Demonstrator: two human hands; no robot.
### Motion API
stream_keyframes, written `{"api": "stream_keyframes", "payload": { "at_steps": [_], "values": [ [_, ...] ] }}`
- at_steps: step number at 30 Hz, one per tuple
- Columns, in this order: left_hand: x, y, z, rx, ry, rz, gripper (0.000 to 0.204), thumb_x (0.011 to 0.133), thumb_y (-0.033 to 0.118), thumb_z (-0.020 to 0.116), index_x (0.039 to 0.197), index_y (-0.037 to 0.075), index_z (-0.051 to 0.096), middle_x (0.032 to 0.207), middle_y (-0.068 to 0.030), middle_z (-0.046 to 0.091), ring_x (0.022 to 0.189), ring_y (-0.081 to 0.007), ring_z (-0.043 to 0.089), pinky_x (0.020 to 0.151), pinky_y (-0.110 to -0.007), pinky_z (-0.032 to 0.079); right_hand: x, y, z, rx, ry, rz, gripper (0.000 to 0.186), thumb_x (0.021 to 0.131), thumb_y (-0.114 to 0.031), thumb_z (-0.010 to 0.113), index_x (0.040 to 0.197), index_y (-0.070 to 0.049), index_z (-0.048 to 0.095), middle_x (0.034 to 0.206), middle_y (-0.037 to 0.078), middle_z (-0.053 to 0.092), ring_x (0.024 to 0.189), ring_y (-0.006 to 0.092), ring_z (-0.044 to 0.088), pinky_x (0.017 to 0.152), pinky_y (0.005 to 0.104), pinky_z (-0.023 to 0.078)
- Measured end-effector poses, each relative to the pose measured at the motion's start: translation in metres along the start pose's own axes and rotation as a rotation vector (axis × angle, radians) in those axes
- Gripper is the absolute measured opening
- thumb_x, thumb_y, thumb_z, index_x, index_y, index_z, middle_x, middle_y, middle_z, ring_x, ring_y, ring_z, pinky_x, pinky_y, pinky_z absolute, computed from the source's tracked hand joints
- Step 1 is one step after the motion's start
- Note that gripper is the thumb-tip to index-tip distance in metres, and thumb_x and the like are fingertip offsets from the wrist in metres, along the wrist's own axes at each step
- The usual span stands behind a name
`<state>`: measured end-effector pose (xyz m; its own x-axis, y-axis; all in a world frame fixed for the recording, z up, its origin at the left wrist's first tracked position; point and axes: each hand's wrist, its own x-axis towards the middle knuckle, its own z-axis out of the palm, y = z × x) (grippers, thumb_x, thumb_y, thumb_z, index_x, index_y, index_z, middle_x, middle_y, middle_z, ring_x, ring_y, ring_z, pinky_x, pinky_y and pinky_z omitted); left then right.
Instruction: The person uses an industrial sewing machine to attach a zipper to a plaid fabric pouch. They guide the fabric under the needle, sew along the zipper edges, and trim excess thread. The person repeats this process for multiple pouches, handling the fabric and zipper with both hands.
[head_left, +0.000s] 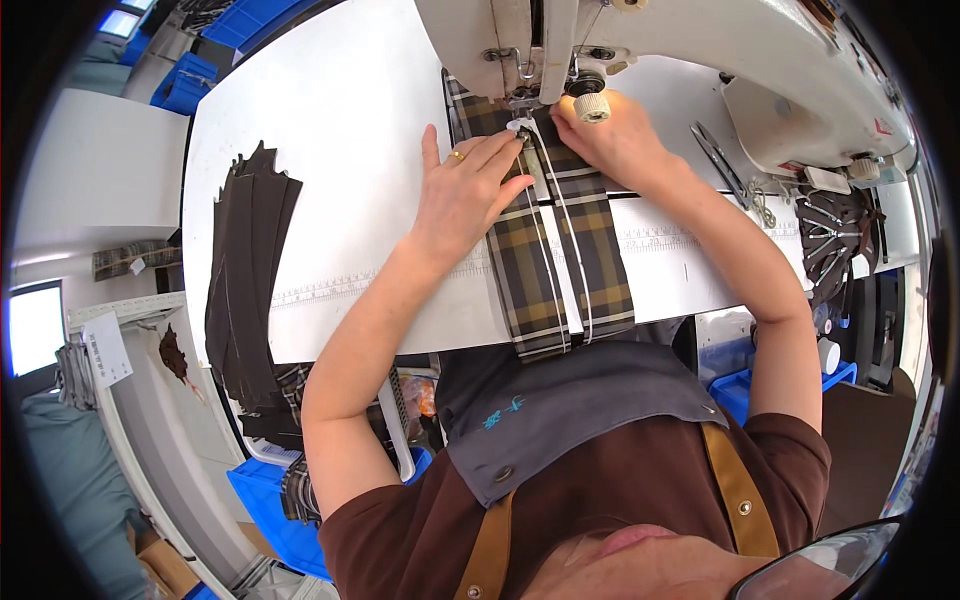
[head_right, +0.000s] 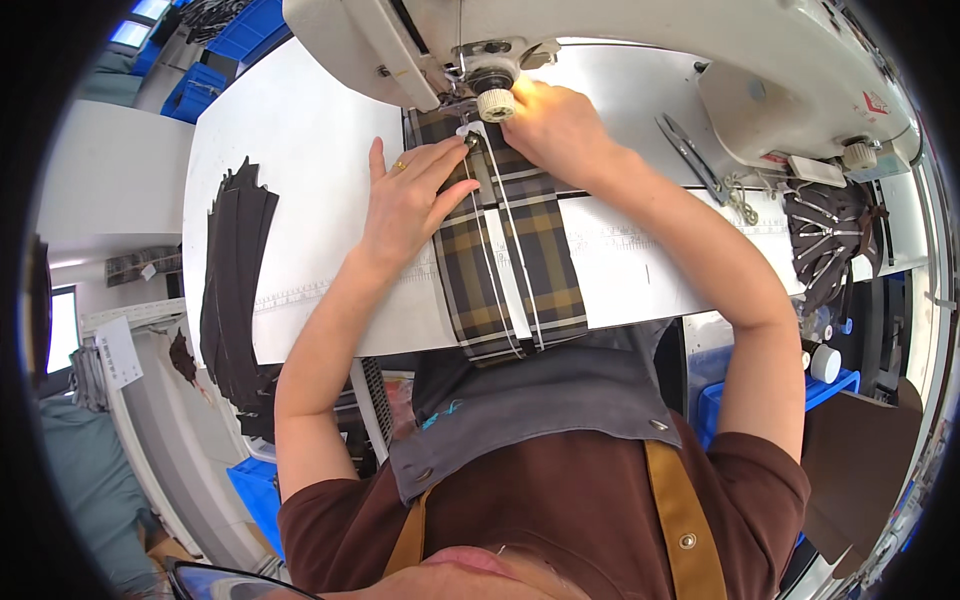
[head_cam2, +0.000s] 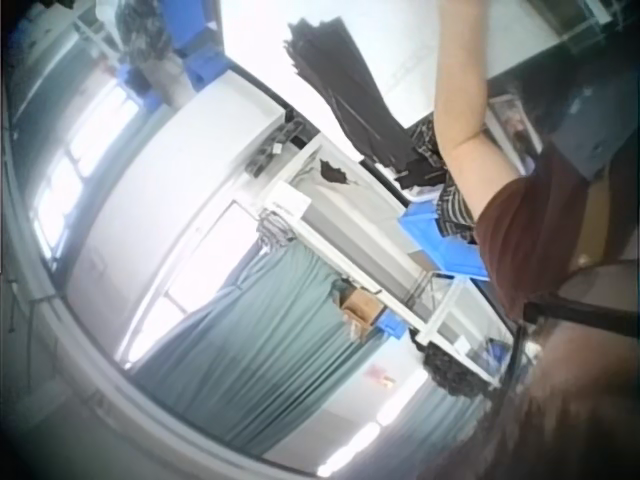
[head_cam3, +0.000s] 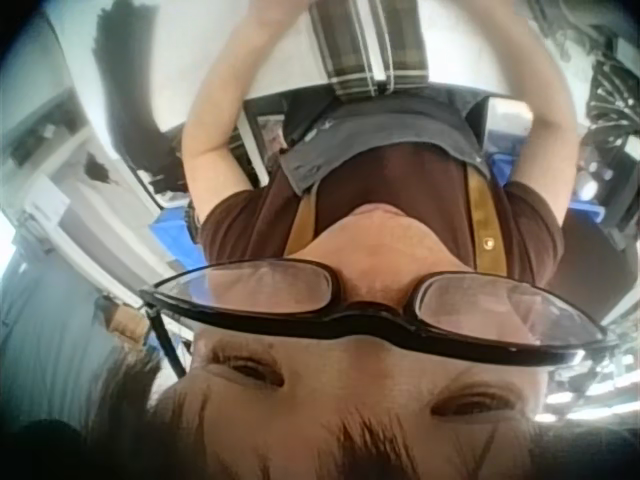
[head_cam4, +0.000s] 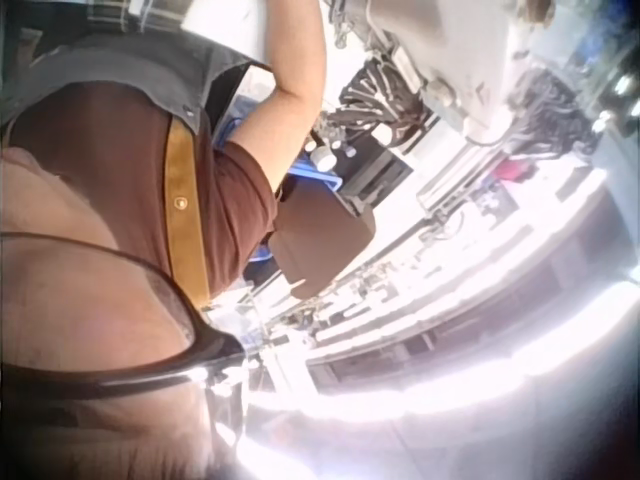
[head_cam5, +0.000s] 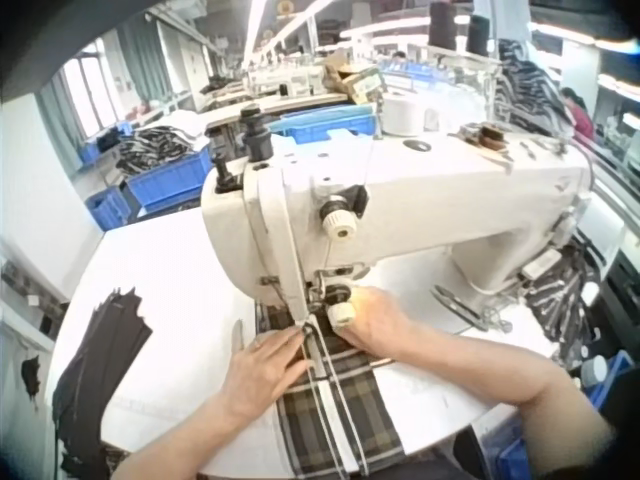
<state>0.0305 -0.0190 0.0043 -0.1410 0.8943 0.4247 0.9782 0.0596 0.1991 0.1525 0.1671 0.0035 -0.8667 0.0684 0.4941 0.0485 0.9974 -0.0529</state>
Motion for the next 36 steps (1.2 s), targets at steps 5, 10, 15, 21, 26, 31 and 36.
{"api": "stream_keyframes", "payload": {
  "at_steps": [5,10,15,21,26,31,36],
  "values": [
    [0.0,-0.008,-0.003,0.056,-0.033,0.04,0.034,0.083,0.034,0.062,0.109,0.012,0.065,0.119,0.0001,0.062,0.107,-0.0161,0.057,0.1,-0.063,0.022,-0.01,0.005,-0.018,0.256,0.05,0.246,0.014,0.082,-0.017,0.061,0.076,-0.005,0.056,0.08,0.007,0.054,0.068,0.0269,0.058,0.059,0.0384,0.047],
    [0.001,0.0,0.005,0.074,0.014,0.068,0.035,0.083,0.035,0.063,0.108,0.011,0.063,0.118,-0.0009,0.061,0.106,-0.0154,0.057,0.098,-0.065,0.026,-0.018,0.018,-0.01,0.198,0.123,0.233,0.013,0.087,-0.019,0.056,0.081,-0.007,0.056,0.082,0.007,0.056,0.068,0.0294,0.058,0.06,0.0395,0.047],
    [0.002,0.006,-0.001,0.038,-0.021,0.013,0.036,0.083,0.034,0.063,0.11,0.01,0.064,0.119,-0.0029,0.061,0.109,-0.0169,0.056,0.1,-0.063,0.023,-0.022,0.026,-0.005,0.011,0.024,0.213,0.014,0.088,-0.022,0.054,0.085,-0.008,0.056,0.083,0.007,0.061,0.065,0.0317,0.058,0.059,0.0406,0.047],
    [0.001,0.004,0.0,0.056,0.029,0.051,0.036,0.081,0.033,0.066,0.107,0.009,0.063,0.115,-0.0021,0.062,0.103,-0.0172,0.057,0.098,-0.064,0.025,-0.021,0.021,-0.01,0.061,0.023,0.256,0.014,0.088,-0.021,0.053,0.086,-0.008,0.058,0.082,0.006,0.065,0.065,0.0309,0.06,0.06,0.0421,0.048],
    [0.004,0.006,-0.003,0.071,-0.008,0.036,0.038,0.082,0.034,0.064,0.11,0.008,0.065,0.115,-0.0032,0.064,0.104,-0.0185,0.057,0.1,-0.064,0.023,-0.02,0.018,-0.01,0.097,0.038,0.257,0.014,0.086,-0.018,0.053,0.089,-0.008,0.062,0.086,0.006,0.066,0.067,0.0304,0.062,0.061,0.0416,0.049],
    [0.005,0.006,-0.004,0.092,-0.006,0.034,0.037,0.083,0.034,0.064,0.109,0.008,0.065,0.115,-0.004,0.064,0.104,-0.0186,0.058,0.1,-0.064,0.022,-0.019,0.018,-0.011,0.113,0.048,0.258,0.014,0.086,-0.017,0.052,0.089,-0.007,0.062,0.086,0.006,0.066,0.067,0.0302,0.062,0.061,0.0412,0.049],
    [0.007,0.006,-0.003,0.086,-0.017,0.041,0.035,0.083,0.032,0.064,0.109,0.008,0.065,0.115,-0.0045,0.064,0.104,-0.0184,0.058,0.1,-0.065,0.022,-0.019,0.017,-0.012,0.109,0.042,0.252,0.014,0.086,-0.017,0.052,0.088,-0.007,0.062,0.085,0.007,0.066,0.067,0.0301,0.062,0.06,0.0409,0.048]
  ]
}}
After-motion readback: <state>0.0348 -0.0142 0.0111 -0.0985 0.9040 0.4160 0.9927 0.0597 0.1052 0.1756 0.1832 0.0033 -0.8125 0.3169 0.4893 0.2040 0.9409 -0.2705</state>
